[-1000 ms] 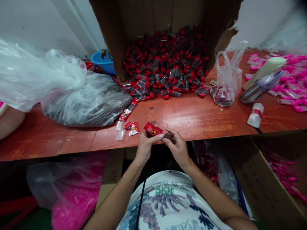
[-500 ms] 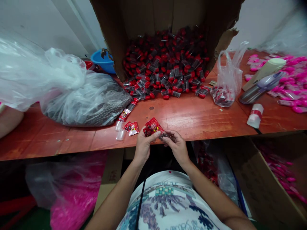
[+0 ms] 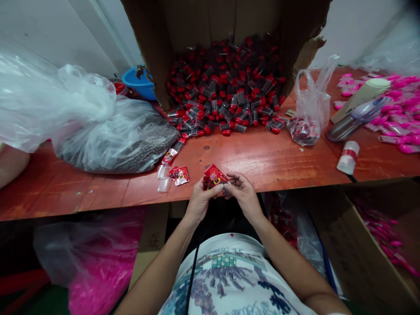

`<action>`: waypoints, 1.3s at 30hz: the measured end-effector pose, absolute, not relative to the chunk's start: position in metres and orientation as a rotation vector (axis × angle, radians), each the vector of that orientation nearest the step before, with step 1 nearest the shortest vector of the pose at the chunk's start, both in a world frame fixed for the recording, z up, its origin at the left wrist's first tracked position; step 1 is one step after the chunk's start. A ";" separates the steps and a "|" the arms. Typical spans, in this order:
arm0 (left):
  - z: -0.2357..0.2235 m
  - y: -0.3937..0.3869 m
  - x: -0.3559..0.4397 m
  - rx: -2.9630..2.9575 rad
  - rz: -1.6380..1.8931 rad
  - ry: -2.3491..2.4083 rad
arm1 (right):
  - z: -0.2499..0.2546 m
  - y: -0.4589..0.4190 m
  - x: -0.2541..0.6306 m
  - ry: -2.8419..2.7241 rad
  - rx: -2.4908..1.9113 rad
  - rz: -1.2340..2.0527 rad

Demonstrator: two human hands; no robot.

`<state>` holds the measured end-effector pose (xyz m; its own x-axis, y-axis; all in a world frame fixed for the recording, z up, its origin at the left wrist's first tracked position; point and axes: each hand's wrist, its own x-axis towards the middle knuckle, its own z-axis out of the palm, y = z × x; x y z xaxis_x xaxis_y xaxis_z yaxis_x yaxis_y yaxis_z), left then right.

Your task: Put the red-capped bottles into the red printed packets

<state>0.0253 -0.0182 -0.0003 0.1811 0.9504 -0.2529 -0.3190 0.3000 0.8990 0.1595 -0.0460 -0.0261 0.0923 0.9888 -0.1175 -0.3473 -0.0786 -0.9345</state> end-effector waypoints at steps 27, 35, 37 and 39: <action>-0.015 0.003 0.028 0.499 1.034 1.004 | -0.043 -0.003 0.258 -1.314 -1.841 0.275; -0.011 0.018 0.033 0.477 1.182 0.909 | -0.038 0.001 0.146 -1.182 -1.141 1.203; -0.013 0.019 0.028 0.495 1.168 0.915 | -0.040 0.007 0.148 -1.271 -1.172 1.123; -0.016 0.020 0.021 0.510 1.142 0.946 | -0.038 0.017 0.157 -1.495 -1.193 1.052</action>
<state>0.0214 0.0196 -0.0155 0.1078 0.9239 -0.3672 -0.5328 0.3656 0.7632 0.1572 0.0166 -0.0385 -0.1042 0.9839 0.1455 0.1951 0.1636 -0.9670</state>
